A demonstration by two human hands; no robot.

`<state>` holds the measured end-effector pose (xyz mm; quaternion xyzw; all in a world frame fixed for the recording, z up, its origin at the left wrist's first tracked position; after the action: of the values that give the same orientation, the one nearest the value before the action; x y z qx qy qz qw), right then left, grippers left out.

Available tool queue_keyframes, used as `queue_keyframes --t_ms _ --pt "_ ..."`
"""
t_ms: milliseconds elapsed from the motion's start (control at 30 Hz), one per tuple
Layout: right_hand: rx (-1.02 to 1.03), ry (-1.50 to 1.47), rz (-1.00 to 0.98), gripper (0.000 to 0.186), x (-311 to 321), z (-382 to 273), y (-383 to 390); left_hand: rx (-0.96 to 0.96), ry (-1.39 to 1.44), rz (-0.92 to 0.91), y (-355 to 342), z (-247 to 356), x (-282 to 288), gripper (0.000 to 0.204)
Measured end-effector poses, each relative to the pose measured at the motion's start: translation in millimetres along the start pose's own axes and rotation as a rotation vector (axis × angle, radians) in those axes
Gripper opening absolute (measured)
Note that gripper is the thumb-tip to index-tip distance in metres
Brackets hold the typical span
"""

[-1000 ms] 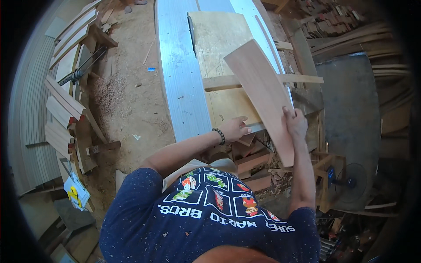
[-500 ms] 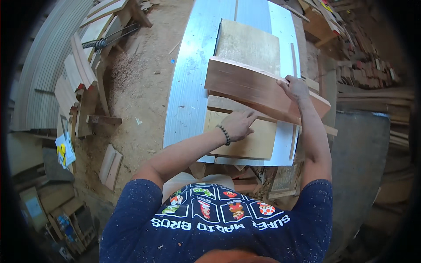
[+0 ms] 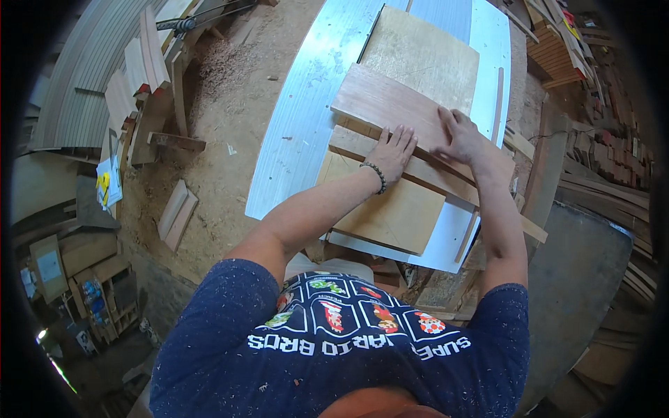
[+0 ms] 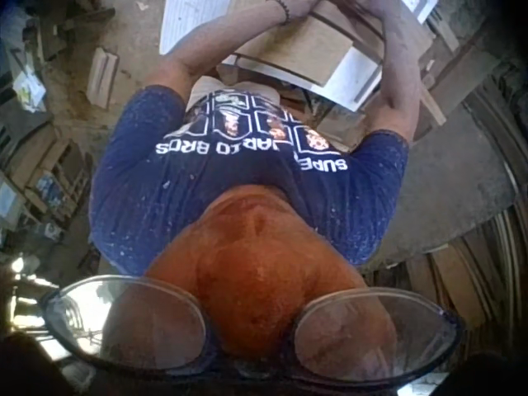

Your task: The person cuts wooden boards using a table saw, then positions wooden boards on a sliding jig and marks lines across them with a pen.

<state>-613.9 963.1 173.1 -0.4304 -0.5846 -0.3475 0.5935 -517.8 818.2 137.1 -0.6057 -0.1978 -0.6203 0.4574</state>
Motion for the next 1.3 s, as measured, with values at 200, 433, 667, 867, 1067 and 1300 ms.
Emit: queue_keyframes --t_ms 200,433,667,867,1067,1300 --pt "0.009 0.074 -0.116 0.121 -1 -26 12 0.003 -0.063 0.033 -4 7 -1 0.054" --pt "0.026 0.052 -0.176 0.116 -2 -38 16 -0.014 -0.066 0.043 5 9 4 0.05" --pt "0.045 0.068 -0.141 0.116 -4 -42 15 -0.014 -0.037 0.093 9 5 0 0.052" --pt "0.049 0.058 -0.081 0.112 -4 -43 15 -0.007 -0.058 0.116 12 5 -1 0.051" --pt "0.06 0.062 -0.073 0.115 -5 -42 13 0.001 -0.054 0.114 11 5 1 0.05" --pt "0.072 0.046 -0.071 0.115 -9 -40 13 0.011 -0.043 0.127 11 4 1 0.049"
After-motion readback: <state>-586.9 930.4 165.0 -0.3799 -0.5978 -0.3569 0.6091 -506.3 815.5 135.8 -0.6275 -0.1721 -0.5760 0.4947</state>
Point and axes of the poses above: each hand's wrist, its own y-axis away from the middle knuckle, its own x-axis out of the back of the hand, z = x × y, the point moved 9 cm from there along -y, towards the middle knuckle, and after that the axes turned 15 degrees about z, right-handed, at the moved point
